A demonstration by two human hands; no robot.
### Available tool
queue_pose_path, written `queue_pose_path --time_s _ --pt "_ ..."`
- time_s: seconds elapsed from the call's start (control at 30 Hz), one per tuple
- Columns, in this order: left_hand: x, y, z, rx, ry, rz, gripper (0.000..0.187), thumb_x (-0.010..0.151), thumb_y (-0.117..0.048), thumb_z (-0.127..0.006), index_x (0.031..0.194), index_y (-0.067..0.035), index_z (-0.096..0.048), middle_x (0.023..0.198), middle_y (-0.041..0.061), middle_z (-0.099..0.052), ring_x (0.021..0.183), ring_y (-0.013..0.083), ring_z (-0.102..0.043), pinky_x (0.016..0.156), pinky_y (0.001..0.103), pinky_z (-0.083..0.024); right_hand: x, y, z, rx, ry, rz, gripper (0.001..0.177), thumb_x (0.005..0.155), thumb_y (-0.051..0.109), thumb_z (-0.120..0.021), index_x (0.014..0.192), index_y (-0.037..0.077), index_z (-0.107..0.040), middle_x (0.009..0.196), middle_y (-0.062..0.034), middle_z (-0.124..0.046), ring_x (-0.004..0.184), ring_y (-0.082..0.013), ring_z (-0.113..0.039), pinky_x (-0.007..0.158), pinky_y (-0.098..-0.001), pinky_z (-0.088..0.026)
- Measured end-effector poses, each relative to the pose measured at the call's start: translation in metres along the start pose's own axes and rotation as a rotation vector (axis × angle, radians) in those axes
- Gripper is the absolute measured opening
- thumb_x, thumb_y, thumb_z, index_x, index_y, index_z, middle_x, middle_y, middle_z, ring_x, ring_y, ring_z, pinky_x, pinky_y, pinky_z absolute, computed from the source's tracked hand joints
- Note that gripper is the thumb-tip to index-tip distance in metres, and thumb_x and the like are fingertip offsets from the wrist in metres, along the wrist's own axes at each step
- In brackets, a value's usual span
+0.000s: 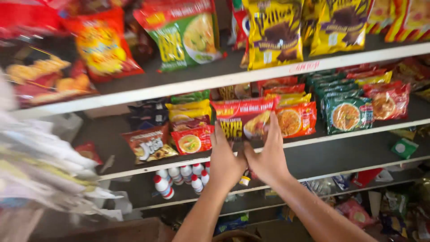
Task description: The person arranges various snack packages on a store shelf, picking up items like Platiños, Chicharrón, and Extra Big from a cardboard basket and placing them in rows. The person repeatedly adjusts the position of the packages to align them neatly on the shelf.
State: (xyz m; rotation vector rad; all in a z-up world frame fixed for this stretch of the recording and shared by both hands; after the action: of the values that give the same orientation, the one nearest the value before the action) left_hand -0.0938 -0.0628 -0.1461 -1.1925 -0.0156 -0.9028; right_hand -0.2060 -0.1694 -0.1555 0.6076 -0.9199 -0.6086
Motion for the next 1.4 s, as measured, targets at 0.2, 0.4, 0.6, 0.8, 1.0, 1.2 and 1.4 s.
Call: queue_pose_path --time_s 0.2,0.4,0.6,0.8,1.0,1.2,1.4 --pt "-0.031 -0.051 0.06 -0.018 0.028 0.122 0.099 0.078 -0.008 -0.076 0.156 0.003 -0.016 0.138 0.024 -0.045 0.105 0.0352 -0.069 0.083 0.038 -0.059 -0.031 0.082 0.035 0.115 -0.013 0.074 0.11 0.077 0.014 -0.078 0.159 -0.004 -0.007 0.147 -0.0334 -0.035 0.133 -0.0449 -0.043 0.111 -0.0483 -0.041" --pt "-0.008 -0.133 0.146 0.196 -0.159 -0.137 0.099 0.079 -0.012 -0.077 0.158 -0.004 -0.02 0.133 0.027 -0.049 0.11 0.0486 -0.061 0.084 0.051 -0.056 0.003 0.178 0.061 0.131 -0.052 0.209 0.106 0.08 0.015 -0.077 0.159 -0.003 -0.008 0.149 -0.031 -0.039 0.133 -0.0457 -0.044 0.114 -0.049 -0.038" --pt "0.075 -0.151 0.186 0.224 -0.125 -0.087 0.1 0.077 -0.015 -0.074 0.159 -0.008 -0.017 0.136 0.025 -0.048 0.113 0.0469 -0.062 0.092 0.05 -0.055 0.098 0.219 0.045 0.052 -0.094 0.399 0.105 0.082 0.014 -0.078 0.16 -0.004 -0.009 0.157 -0.0325 -0.033 0.146 -0.049 -0.033 0.12 -0.0506 -0.031" --pt "0.131 -0.089 0.175 0.289 -0.126 -0.072 0.097 0.075 -0.023 -0.075 0.156 -0.008 -0.024 0.141 0.024 -0.049 0.123 0.0455 -0.057 0.099 0.051 -0.05 0.141 0.189 -0.007 0.059 0.182 0.13 0.112 0.075 0.02 -0.079 0.161 0.008 -0.006 0.153 -0.0238 -0.036 0.143 -0.0399 -0.04 0.117 -0.0451 -0.037" --pt "0.136 -0.078 0.173 0.407 -0.1 -0.072 0.097 0.073 -0.033 -0.077 0.155 -0.014 -0.029 0.128 0.025 -0.064 0.115 0.0448 -0.063 0.096 0.053 -0.051 0.154 0.183 -0.004 -0.003 0.19 0.116 0.103 0.082 0.022 -0.078 0.161 0.016 -0.012 0.155 -0.0215 -0.036 0.14 -0.0406 -0.041 0.11 -0.0468 -0.041" --pt "0.15 -0.07 0.172 0.541 -0.193 -0.028 0.068 0.092 -0.04 -0.065 0.15 -0.016 -0.04 0.096 0.022 -0.074 0.089 0.0463 -0.071 0.079 0.059 -0.054 0.16 0.173 -0.004 -0.016 0.2 -0.002 0.096 0.082 0.018 -0.075 0.159 0.021 -0.017 0.145 -0.0243 -0.046 0.128 -0.0456 -0.053 0.103 -0.0497 -0.048" --pt "0.146 -0.067 0.169 0.655 -0.19 0.123 0.053 0.099 -0.043 -0.055 0.141 -0.012 -0.043 0.09 0.021 -0.074 0.084 0.0446 -0.072 0.073 0.056 -0.056 0.163 0.172 -0.007 -0.048 0.187 0.033 0.085 0.091 0.019 -0.07 0.158 0.021 -0.019 0.141 -0.0264 -0.05 0.12 -0.0478 -0.058 0.096 -0.0522 -0.051"
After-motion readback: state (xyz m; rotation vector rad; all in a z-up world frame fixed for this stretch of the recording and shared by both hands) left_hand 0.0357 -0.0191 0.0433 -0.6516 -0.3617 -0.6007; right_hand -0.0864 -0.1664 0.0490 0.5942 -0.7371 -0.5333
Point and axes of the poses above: each hand's wrist, its own x-axis towards the middle knuckle, its own z-axis out of the back of the hand, y = z × x, the point moved 9 cm from there along x, towards the middle knuckle
